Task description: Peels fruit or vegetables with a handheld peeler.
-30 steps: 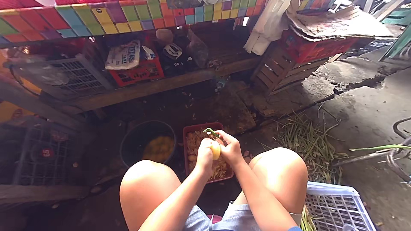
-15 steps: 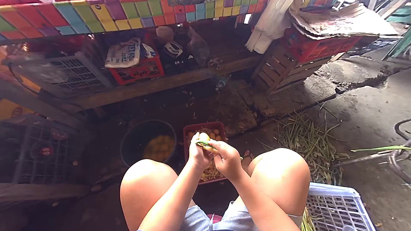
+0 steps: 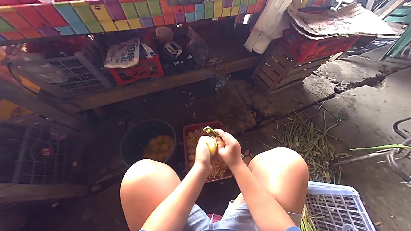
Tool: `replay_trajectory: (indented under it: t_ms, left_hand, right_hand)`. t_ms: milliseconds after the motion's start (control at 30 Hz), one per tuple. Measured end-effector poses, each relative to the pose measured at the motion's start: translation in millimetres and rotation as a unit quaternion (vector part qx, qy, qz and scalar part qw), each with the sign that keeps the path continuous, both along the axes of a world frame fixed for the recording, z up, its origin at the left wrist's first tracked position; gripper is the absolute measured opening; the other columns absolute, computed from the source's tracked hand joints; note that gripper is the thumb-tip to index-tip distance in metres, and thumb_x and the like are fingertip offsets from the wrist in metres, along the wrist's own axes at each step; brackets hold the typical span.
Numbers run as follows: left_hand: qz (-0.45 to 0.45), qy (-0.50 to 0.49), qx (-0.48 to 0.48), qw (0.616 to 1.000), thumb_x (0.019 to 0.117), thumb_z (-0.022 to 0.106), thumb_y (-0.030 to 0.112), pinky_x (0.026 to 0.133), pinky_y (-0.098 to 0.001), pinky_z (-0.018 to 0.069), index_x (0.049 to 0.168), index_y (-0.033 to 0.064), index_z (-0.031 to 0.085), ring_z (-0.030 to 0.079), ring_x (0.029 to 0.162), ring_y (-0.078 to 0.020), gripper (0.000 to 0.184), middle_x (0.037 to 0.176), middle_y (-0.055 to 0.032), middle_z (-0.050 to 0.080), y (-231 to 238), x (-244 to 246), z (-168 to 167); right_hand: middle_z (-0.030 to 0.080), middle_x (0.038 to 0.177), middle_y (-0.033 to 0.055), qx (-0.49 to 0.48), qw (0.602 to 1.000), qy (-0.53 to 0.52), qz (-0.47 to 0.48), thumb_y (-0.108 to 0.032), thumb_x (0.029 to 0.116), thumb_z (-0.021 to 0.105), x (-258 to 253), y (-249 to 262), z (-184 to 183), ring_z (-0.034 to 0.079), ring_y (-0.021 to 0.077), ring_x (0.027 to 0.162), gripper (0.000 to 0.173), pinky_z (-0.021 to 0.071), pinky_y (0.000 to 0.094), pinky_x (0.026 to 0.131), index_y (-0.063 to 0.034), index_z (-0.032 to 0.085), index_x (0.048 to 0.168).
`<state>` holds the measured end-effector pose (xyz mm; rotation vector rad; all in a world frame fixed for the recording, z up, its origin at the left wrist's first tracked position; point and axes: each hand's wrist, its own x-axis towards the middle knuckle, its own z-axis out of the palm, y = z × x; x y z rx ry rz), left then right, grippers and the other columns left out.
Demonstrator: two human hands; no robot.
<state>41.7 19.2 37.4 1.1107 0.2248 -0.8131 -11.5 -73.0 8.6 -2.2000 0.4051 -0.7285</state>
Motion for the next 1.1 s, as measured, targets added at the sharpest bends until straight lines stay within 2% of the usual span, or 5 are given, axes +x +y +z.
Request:
replay_trajectory:
  t_ms: [267,433,633,900,1100]
  left_hand:
    - [0.043,0.114,-0.056,0.991,0.1115,0.021,0.040,0.043,-0.0227,0.0430,0.099,0.0074,0.053,0.049,0.046,-0.0111,0.048,0.074,-0.0074,0.060,6,28,11]
    - [0.065,0.136,-0.077,0.986,0.1100,0.016,0.053,0.037,-0.0226,0.0401,0.083,0.0095,0.049,0.044,0.039,-0.0106,0.061,0.055,-0.0030,0.047,5,29,15]
    - [0.053,0.134,-0.081,0.986,0.1102,0.026,0.035,0.034,-0.0206,0.0338,0.068,0.0131,0.044,0.039,0.035,-0.0086,0.051,0.047,0.0006,0.040,9,27,11]
    - [0.024,0.088,-0.047,0.995,0.1105,0.026,0.033,0.035,-0.0177,0.0303,0.087,0.0084,0.053,0.039,0.038,-0.0058,0.043,0.061,-0.0038,0.057,12,15,25]
    - [0.073,0.118,-0.122,0.983,0.1089,0.017,0.058,0.041,-0.0239,0.0455,0.092,0.0075,0.052,0.050,0.043,-0.0120,0.064,0.062,-0.0050,0.055,14,30,23]
  right_hand:
    - [0.075,0.103,0.0161,0.040,0.997,-0.071,0.007,-0.002,0.0948,0.059,0,-10,-5,0.072,0.0198,0.094,0.028,0.0586,0.0343,0.088,0.0018,0.072,0.119]
    - [0.075,0.101,0.0128,0.003,0.991,-0.114,0.069,-0.003,0.0955,0.059,-6,14,-2,0.074,0.0169,0.091,0.025,0.0613,0.0324,0.086,0.0021,0.073,0.116]
    - [0.076,0.102,0.0143,-0.074,0.989,-0.110,0.069,-0.003,0.0954,0.056,-12,10,1,0.075,0.0226,0.094,0.027,0.0613,0.0378,0.085,-0.0002,0.075,0.115]
    - [0.075,0.099,0.0167,-0.026,0.994,-0.109,0.010,-0.003,0.0904,0.057,-2,-3,1,0.073,0.0222,0.088,0.030,0.0588,0.0365,0.084,0.0028,0.074,0.115]
    - [0.075,0.099,0.0134,-0.012,0.989,-0.143,0.021,-0.006,0.0911,0.057,-4,6,3,0.072,0.0147,0.090,0.031,0.0581,0.0282,0.085,0.0017,0.073,0.116]
